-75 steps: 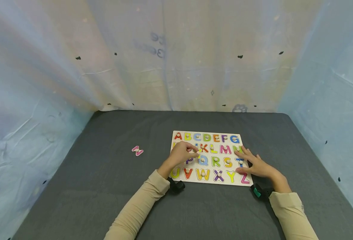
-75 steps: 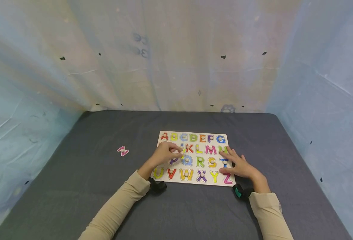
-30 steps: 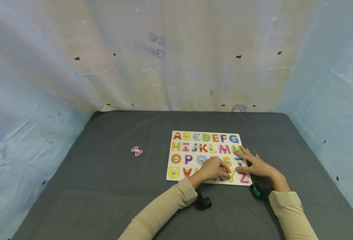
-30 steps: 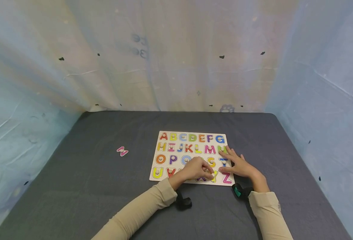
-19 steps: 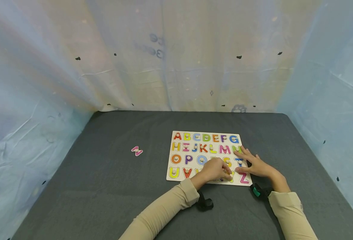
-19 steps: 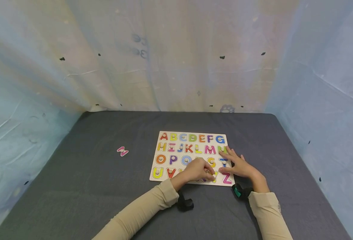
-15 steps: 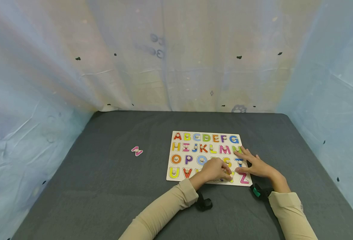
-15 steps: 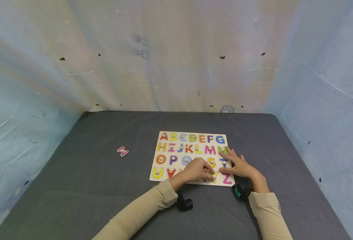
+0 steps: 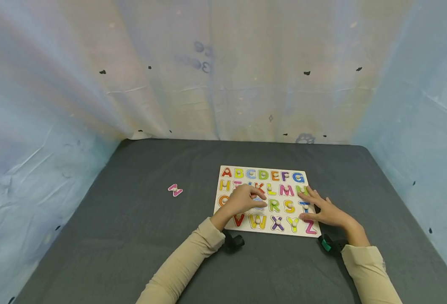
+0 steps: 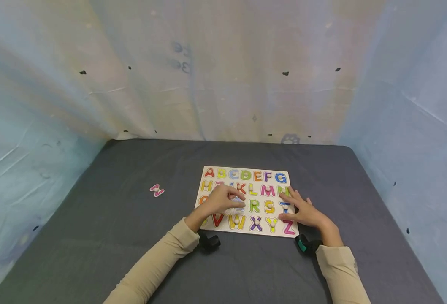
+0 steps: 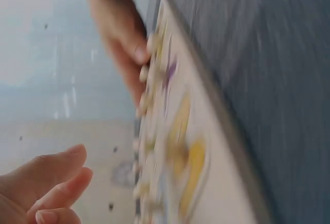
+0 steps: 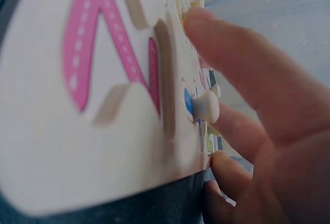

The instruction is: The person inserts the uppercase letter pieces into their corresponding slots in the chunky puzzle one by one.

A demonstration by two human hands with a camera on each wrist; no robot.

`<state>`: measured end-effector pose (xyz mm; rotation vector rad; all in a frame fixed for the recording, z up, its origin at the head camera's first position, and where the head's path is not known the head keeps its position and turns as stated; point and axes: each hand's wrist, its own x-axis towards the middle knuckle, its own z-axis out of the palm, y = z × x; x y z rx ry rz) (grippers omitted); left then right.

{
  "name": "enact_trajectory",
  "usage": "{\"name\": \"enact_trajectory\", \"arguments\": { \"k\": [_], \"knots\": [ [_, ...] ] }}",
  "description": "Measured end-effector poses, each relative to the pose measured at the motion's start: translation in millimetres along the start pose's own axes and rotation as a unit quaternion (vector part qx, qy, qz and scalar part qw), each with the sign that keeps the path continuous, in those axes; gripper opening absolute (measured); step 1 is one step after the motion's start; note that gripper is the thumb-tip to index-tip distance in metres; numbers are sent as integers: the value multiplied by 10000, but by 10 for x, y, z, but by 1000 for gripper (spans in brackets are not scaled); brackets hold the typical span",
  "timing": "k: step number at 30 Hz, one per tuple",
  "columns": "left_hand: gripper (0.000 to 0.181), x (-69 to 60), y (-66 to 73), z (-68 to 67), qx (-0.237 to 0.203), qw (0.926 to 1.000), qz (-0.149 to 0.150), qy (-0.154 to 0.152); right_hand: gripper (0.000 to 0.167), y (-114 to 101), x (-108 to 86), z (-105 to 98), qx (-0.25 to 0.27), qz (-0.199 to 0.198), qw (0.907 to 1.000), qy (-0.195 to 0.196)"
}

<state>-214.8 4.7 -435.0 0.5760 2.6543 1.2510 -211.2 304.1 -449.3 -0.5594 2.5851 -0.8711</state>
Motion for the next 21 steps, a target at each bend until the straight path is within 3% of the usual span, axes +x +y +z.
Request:
{"name": "enact_trajectory", "arguments": {
  "k": [11, 16, 21],
  "knots": [
    [19, -199, -475, -585, -103, 9951, -491, 856, 84, 27, -7, 7, 31, 26, 10000, 61],
    [19, -304, -614, -782, -206, 9913, -569, 1170, 84, 28, 1, 8, 36, 31, 10000, 55],
    [21, -392, -718, -956, -219, 9897, -569, 1299, 84, 10, 9, 9, 40, 2, 10000, 14]
  ]
}}
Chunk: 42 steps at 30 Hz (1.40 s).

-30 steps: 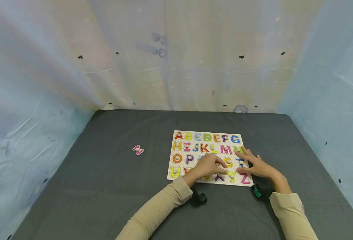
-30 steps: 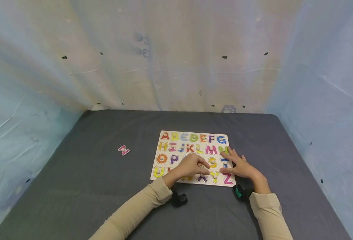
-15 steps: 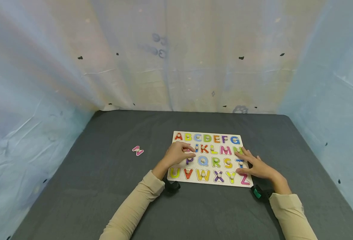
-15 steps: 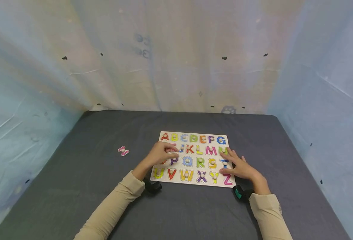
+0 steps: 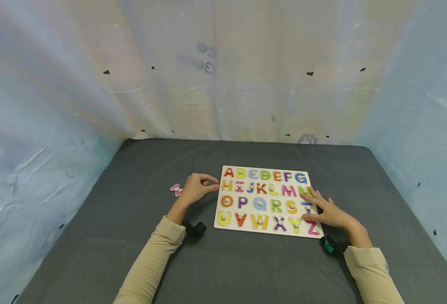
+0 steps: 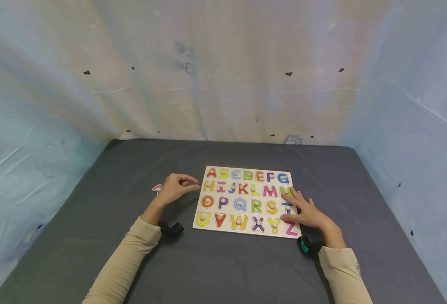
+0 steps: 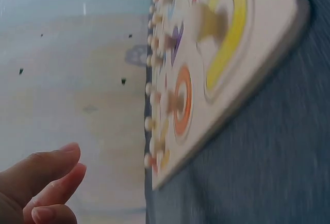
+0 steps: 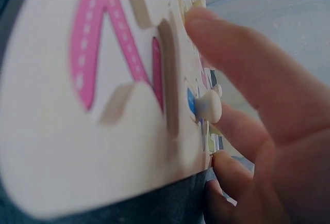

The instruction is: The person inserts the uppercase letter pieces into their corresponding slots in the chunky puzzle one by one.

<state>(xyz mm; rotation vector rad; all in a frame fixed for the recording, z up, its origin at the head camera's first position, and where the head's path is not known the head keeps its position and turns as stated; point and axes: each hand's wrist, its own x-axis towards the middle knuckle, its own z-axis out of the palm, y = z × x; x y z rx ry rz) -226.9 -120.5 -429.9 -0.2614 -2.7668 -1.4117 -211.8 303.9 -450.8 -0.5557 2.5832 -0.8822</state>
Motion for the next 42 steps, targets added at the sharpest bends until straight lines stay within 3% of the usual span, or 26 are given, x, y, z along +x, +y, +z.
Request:
{"name": "enact_trajectory", "arguments": {
  "k": [14, 23, 34, 42],
  "knots": [
    [23, -129, -431, -447, 421, 9968, -451, 504, 84, -2, 7, -9, -1, 2, 10000, -18],
    [27, -217, -708, -658, 626, 9909, -1033, 592, 84, 8, -6, 0, 1, -24, 10000, -15],
    [33, -235, -835, -771, 816, 9857, -1387, 499, 84, 8, 0, 1, -48, 9, 10000, 17],
    [33, -243, -834, -783, 898, 9830, -1558, 386, 85, 10, 8, 3, -42, 54, 10000, 26]
  ]
}}
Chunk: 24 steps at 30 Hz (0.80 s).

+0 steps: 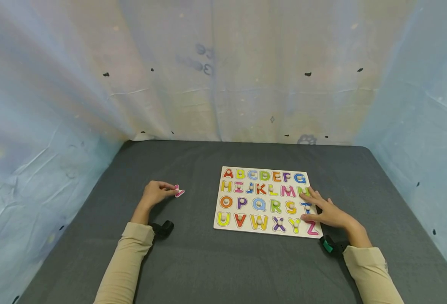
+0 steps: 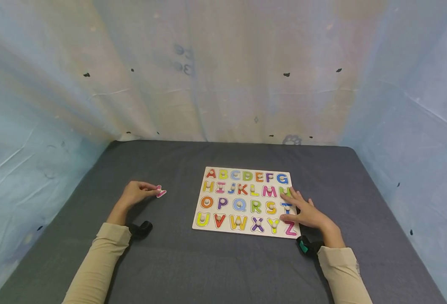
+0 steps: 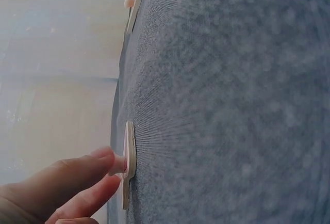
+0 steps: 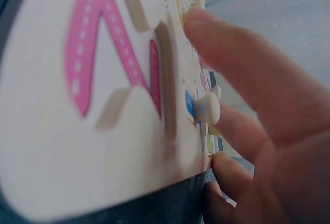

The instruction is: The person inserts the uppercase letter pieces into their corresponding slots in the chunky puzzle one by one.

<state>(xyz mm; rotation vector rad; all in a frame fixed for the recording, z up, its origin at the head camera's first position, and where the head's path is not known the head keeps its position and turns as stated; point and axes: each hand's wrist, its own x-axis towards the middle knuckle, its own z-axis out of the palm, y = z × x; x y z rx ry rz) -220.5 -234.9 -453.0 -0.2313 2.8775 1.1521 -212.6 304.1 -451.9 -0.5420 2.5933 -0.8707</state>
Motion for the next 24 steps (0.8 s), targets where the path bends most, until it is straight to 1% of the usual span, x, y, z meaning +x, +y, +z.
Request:
{"name": "enact_trajectory", "arguments": {
  "k": [4, 9, 13, 16, 21, 24],
  "knots": [
    [31, -7, 18, 0, 24, 10000, -79, -53, 84, 5, 0, -7, -1, -41, 10000, -5],
    [31, -10, 29, -5, 94, 9999, -14, -50, 85, 25, 5, -4, 27, -21, 10000, -47],
    [32, -30, 76, -7, 77, 9999, 134, -44, 85, 30, 8, 0, 43, -19, 10000, -61],
    [32, -50, 135, 15, 41, 9997, 234, -49, 86, 26, 8, 2, 57, -31, 10000, -62],
    [29, -74, 256, 95, -41, 9989, 454, -114, 86, 19, 6, 2, 76, -25, 10000, -48],
    [27, -87, 355, 156, -111, 9976, 658, -175, 85, 22, 7, 2, 75, -34, 10000, -44]
  ]
}}
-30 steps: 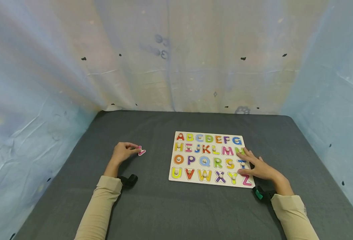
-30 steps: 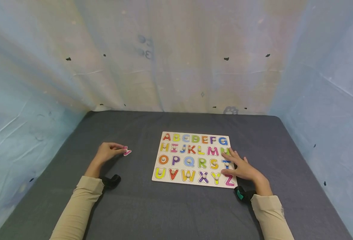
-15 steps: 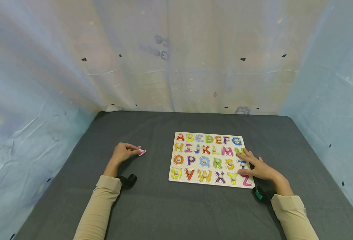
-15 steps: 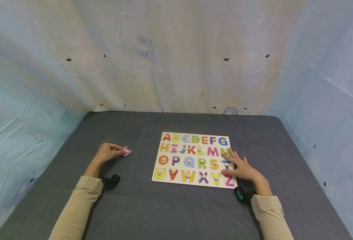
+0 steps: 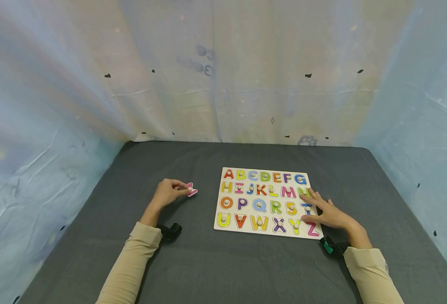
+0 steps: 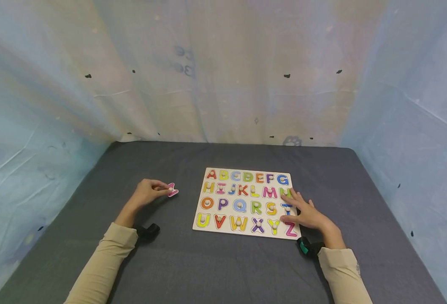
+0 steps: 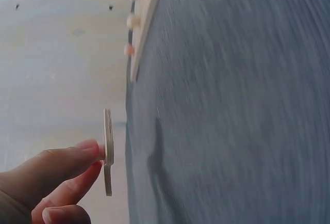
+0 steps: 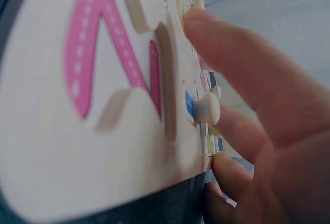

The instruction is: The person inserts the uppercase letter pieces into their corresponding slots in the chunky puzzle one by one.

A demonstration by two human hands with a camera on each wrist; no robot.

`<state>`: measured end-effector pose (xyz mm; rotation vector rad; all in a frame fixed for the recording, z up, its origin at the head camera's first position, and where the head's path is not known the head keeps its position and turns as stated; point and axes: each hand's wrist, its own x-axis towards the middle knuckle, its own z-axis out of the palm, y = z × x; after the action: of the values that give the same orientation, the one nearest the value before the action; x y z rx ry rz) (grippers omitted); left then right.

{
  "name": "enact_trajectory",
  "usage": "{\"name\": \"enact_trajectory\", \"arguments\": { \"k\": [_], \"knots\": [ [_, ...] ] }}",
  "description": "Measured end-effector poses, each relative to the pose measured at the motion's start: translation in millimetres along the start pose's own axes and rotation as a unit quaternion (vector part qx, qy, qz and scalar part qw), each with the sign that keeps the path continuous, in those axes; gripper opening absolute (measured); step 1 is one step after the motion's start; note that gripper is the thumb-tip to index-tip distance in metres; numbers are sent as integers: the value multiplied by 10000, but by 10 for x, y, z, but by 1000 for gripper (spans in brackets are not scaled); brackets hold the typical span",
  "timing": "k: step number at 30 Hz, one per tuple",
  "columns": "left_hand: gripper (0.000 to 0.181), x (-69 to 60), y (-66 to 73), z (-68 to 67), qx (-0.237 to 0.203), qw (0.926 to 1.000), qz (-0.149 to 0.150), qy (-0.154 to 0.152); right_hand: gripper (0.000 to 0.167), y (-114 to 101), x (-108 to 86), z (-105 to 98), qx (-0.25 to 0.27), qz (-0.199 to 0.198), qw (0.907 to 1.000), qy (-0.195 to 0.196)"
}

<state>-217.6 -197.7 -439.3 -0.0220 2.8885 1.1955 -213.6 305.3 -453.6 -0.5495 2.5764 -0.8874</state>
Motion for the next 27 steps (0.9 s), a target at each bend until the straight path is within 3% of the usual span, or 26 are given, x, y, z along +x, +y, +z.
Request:
{"name": "enact_trajectory", "arguments": {
  "k": [6, 15, 27],
  "knots": [
    [24, 36, 223, 112, -99, 9993, 355, -35, 85, -8, 17, -28, -40, -13, 10000, 33],
    [21, 54, 521, 317, -271, 9964, 724, -345, 85, -41, 48, -63, -91, -78, 9999, 59],
    [14, -59, 982, 863, -431, 9863, 1174, -1074, 83, -16, -20, -8, 59, -169, 9997, 135]
  ]
}}
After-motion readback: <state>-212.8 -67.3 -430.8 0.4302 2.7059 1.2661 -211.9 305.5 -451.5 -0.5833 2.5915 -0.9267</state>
